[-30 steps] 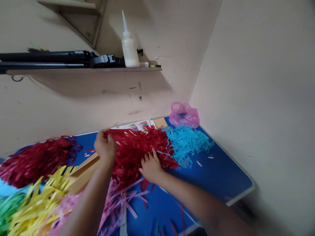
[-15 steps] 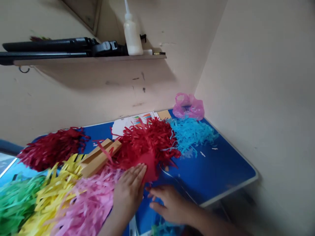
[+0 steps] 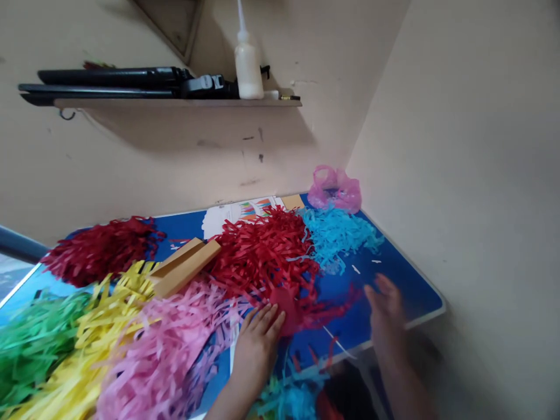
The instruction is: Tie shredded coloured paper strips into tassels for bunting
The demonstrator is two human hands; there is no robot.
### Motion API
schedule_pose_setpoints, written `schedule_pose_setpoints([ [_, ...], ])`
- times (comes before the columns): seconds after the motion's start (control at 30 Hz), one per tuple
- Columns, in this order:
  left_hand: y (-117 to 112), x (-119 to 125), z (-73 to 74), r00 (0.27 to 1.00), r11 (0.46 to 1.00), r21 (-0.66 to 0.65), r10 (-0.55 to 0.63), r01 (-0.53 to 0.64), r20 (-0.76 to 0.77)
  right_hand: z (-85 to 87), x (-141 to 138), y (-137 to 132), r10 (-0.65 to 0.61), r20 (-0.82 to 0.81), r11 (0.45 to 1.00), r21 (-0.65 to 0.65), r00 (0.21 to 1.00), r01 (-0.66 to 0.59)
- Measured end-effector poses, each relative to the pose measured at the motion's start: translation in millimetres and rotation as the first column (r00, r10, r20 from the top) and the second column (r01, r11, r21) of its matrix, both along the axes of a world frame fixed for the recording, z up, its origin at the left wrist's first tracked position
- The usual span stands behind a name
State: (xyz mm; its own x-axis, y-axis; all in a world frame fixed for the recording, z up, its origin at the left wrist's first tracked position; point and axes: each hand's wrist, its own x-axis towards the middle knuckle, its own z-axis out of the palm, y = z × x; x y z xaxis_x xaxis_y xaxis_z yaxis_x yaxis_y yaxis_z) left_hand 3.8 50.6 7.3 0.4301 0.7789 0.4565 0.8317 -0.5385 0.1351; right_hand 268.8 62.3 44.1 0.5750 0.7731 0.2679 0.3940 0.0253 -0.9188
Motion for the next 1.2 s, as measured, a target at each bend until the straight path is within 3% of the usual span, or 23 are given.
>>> schedule_pose_setpoints([
  [0.03, 0.2, 3.1, 1.7, 1.0, 1.0, -0.009, -0.001, 0.002, 0.014, 4.2, -1.8, -4.5, -0.042, 0.192, 0.996, 0.085, 0.981, 0.026],
  [0.07, 0.9, 6.5, 4.1, 0.999, 1.0, -0.015, -0.012, 0.013, 0.03, 7.1, -9.2, -9.4, 0.023, 0.376, 0.989, 0.124, 0.926, -0.075],
  [0.1, 2.2, 10.4, 6.9, 0.998, 0.999, -0.015, -0.034, 0.035, 0.052, 8.8, -20.7, -13.7, 0.193, 0.53, 0.96, 0.073, 0.826, -0.272],
  [0.13, 3.9, 14.5, 9.5, 0.995, 0.998, -0.01, -0.057, 0.058, 0.08, 9.2, -34.2, -16.4, 0.376, 0.622, 0.889, -0.032, 0.687, -0.458],
  [0.17, 5.9, 18.4, 11.8, 0.991, 0.998, 0.001, -0.067, 0.067, 0.113, 9.1, -47.4, -16.9, 0.483, 0.659, 0.82, -0.107, 0.577, -0.563],
  [0.2, 8.1, 21.6, 13.5, 0.987, 0.998, 0.017, -0.058, 0.056, 0.148, 8.7, -58.6, -15.0, 0.53, 0.67, 0.778, -0.14, 0.52, -0.612],
  [0.3, 14.8, 19.5, 15.6, 0.975, 0.994, 0.07, 0.066, -0.083, 0.214, 10.6, -70.1, -1.9, 0.442, 0.697, 0.801, -0.024, 0.565, -0.598],
  [0.43, 11.0, -22.0, 15.8, 0.953, 0.947, 0.178, 0.232, -0.266, 0.193, 12.3, -58.4, 5.7, 0.279, 0.757, 0.777, 0.184, 0.591, -0.603],
  [0.53, -9.6, -61.7, 17.3, 0.948, 0.89, 0.329, 0.311, -0.316, 0.068, -5.0, -58.6, -2.5, 0.293, 0.783, 0.719, 0.198, 0.549, -0.666],
  [0.63, -36.8, -78.9, 26.8, 0.911, 0.902, 0.241, 0.394, -0.358, -0.119, -33.4, -66.1, -13.5, 0.393, 0.77, 0.69, 0.115, 0.503, -0.715],
  [0.7, -50.6, -71.1, 38.3, 0.934, 0.946, 0.125, 0.318, -0.3, -0.162, -46.7, -70.8, -18.7, 0.438, 0.758, 0.685, 0.066, 0.483, -0.726],
  [0.77, -56.1, -50.1, 48.4, 0.988, 0.994, 0.016, 0.113, -0.112, -0.106, -50.8, -74.7, -21.7, 0.458, 0.756, 0.688, 0.031, 0.468, -0.725],
  [0.83, -51.5, -23.0, 50.7, 0.998, 0.995, -0.08, -0.064, 0.062, -0.024, -48.5, -78.8, -22.8, 0.468, 0.752, 0.694, 0.012, 0.464, -0.72],
  [0.87, -46.1, -10.3, 47.9, 0.996, 0.991, -0.103, -0.089, 0.089, 0.002, -46.6, -80.8, -22.6, 0.473, 0.748, 0.696, 0.006, 0.465, -0.718],
  [0.97, -25.4, 12.5, 28.6, 1.0, 0.998, -0.057, 0.002, -0.001, 0.004, -43.9, -82.6, -18.0, 0.456, 0.747, 0.716, 0.016, 0.484, -0.698],
  [1.07, -12.1, 9.9, 9.6, 0.999, 0.999, -0.02, 0.031, -0.031, 0.01, -39.4, -68.3, -5.0, 0.407, 0.773, 0.735, 0.039, 0.487, -0.677],
  [1.13, -10.1, 2.8, 4.0, 0.999, 0.999, -0.03, 0.026, -0.025, 0.034, -26.0, -48.1, 5.6, 0.389, 0.789, 0.782, -0.01, 0.476, -0.623],
  [1.2, -11.1, -1.3, 3.2, 0.998, 0.999, -0.03, 0.029, -0.028, 0.054, -2.0, -26.1, 12.4, 0.394, 0.799, 0.85, -0.128, 0.455, -0.511],
])
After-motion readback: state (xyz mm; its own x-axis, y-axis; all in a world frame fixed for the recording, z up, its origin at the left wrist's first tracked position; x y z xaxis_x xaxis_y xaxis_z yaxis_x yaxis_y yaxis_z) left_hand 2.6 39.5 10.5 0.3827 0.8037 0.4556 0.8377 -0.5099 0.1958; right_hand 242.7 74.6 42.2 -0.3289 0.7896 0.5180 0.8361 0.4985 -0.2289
